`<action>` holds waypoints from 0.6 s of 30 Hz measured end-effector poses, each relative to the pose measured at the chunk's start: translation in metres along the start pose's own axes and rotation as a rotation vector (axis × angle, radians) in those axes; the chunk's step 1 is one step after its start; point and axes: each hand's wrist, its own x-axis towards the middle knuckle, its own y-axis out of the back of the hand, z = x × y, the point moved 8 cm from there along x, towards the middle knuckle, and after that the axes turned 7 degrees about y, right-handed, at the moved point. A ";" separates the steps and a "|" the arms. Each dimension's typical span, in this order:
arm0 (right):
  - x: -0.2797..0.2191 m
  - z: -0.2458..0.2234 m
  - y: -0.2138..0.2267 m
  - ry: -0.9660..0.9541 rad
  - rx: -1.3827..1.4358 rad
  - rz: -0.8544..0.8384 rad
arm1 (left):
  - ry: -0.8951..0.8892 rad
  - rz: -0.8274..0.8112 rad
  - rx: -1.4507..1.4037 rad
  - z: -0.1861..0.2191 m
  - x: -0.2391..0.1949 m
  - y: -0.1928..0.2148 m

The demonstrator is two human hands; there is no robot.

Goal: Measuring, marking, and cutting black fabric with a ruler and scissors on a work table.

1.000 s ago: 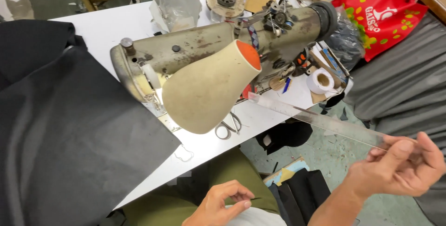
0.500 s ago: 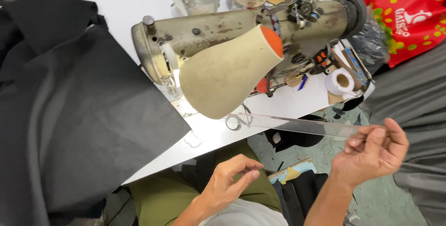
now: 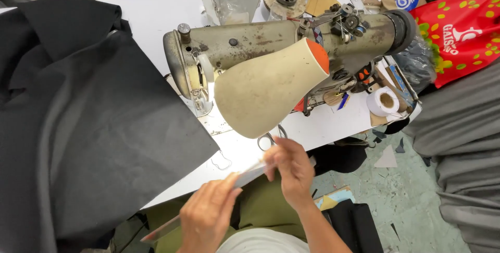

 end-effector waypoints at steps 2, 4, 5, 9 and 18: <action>0.032 -0.005 -0.020 0.081 -0.569 -0.209 | 0.050 0.072 0.188 -0.018 -0.006 0.014; 0.060 0.049 0.003 0.029 -0.689 -0.216 | 0.113 0.087 0.208 -0.035 -0.013 0.027; 0.075 0.077 0.015 -0.027 -0.807 -0.220 | 0.177 0.098 0.227 -0.046 -0.017 0.034; 0.096 0.076 0.009 -0.031 -0.789 -0.231 | 0.348 0.118 0.125 -0.053 -0.030 0.060; 0.106 0.082 -0.011 -0.152 -0.762 -0.287 | 0.520 -0.285 -0.395 -0.082 -0.071 0.065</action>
